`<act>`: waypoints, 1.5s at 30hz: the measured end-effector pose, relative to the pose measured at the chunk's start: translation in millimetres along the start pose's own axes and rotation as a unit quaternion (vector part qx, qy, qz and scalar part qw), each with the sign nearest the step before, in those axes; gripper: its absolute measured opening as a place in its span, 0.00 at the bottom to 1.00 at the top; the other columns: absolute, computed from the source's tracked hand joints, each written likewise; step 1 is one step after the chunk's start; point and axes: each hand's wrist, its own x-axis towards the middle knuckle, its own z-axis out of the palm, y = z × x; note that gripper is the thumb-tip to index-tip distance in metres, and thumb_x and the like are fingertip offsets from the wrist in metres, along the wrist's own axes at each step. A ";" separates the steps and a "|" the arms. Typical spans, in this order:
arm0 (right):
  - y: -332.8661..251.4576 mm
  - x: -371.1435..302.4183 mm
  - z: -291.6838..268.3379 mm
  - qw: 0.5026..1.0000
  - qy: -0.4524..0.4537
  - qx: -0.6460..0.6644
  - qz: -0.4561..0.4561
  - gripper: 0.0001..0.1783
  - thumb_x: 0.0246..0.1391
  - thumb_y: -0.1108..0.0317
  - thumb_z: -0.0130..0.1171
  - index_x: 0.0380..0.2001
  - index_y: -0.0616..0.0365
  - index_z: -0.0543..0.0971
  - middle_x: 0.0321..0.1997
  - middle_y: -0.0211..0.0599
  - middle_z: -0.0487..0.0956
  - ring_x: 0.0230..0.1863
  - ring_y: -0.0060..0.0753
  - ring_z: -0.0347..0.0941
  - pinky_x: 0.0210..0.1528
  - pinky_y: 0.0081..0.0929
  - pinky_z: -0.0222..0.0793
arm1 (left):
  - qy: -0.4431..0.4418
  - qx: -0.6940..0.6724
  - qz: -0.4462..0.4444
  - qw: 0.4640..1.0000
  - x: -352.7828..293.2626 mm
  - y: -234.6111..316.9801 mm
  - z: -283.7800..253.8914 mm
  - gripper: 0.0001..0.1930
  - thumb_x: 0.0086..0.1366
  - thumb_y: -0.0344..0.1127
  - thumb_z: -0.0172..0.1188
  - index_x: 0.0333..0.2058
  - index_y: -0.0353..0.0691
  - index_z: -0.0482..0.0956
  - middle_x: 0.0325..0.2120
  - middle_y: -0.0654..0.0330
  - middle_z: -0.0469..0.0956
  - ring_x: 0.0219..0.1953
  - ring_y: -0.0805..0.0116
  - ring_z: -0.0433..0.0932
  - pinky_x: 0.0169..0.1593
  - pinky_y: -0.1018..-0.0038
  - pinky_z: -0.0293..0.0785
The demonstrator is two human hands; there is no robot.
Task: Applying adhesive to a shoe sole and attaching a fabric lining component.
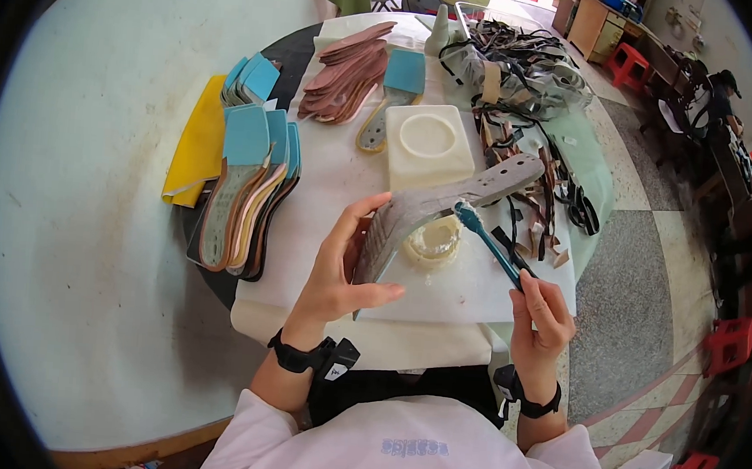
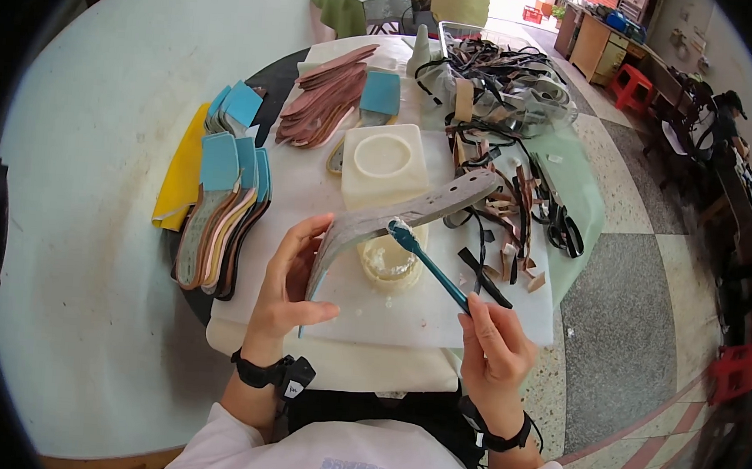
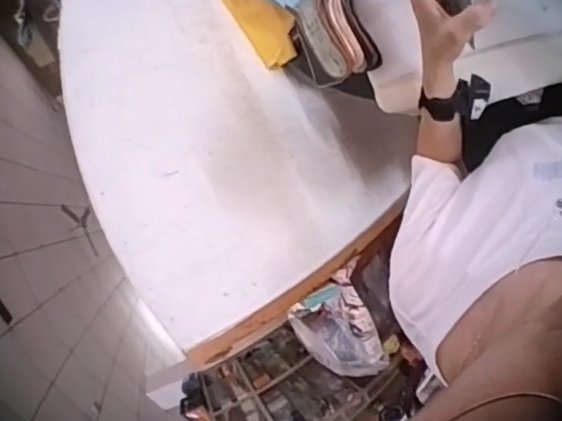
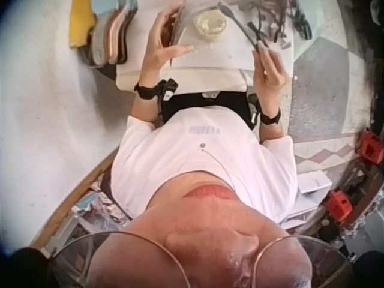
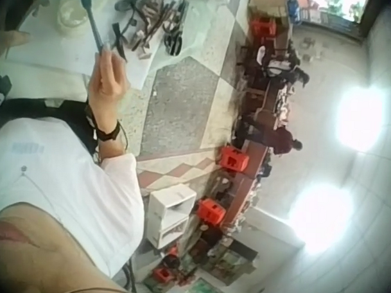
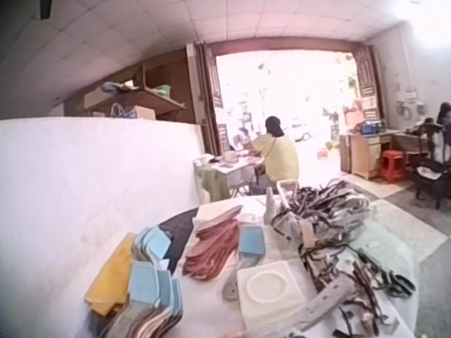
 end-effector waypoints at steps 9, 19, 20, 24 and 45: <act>-0.7 -3.7 -0.9 1.000 0.025 0.001 0.001 0.19 0.42 0.84 0.60 0.41 0.61 0.78 0.29 0.40 0.75 0.22 0.28 0.71 0.24 0.17 0.64 | -0.010 0.031 0.015 0.999 4.8 9.2 2.9 0.47 0.36 0.29 0.68 0.58 0.36 0.56 0.43 0.59 0.65 0.47 0.70 0.66 0.53 0.77 0.59; -7.1 -3.3 8.4 1.000 0.019 0.010 0.021 0.18 0.44 0.85 0.59 0.42 0.62 0.78 0.30 0.41 0.76 0.24 0.29 0.72 0.26 0.18 0.66 | -0.004 0.022 0.066 0.998 16.7 6.7 -0.8 0.48 0.35 0.28 0.68 0.59 0.35 0.55 0.48 0.57 0.64 0.52 0.67 0.64 0.57 0.75 0.55; -7.2 -3.6 9.5 1.000 0.011 0.013 0.017 0.18 0.44 0.85 0.58 0.42 0.63 0.77 0.30 0.41 0.76 0.24 0.30 0.72 0.26 0.17 0.66 | -0.002 0.014 0.071 0.997 17.6 6.3 -2.0 0.48 0.35 0.28 0.68 0.59 0.35 0.55 0.49 0.57 0.64 0.53 0.67 0.64 0.58 0.75 0.55; -6.8 -4.1 15.3 1.000 0.015 0.023 -0.001 0.18 0.45 0.85 0.58 0.42 0.64 0.77 0.30 0.42 0.76 0.25 0.31 0.72 0.27 0.18 0.67 | 0.003 -0.001 0.062 0.998 16.6 5.9 -6.3 0.49 0.35 0.27 0.68 0.59 0.35 0.54 0.49 0.57 0.63 0.53 0.67 0.63 0.58 0.75 0.55; -11.8 -4.0 33.6 0.998 0.027 0.052 0.037 0.19 0.43 0.86 0.57 0.43 0.66 0.76 0.30 0.44 0.75 0.23 0.32 0.71 0.25 0.19 0.67 | 0.020 -0.029 0.037 0.999 13.0 2.6 -10.7 0.51 0.33 0.27 0.69 0.60 0.37 0.53 0.51 0.57 0.61 0.55 0.67 0.61 0.59 0.73 0.53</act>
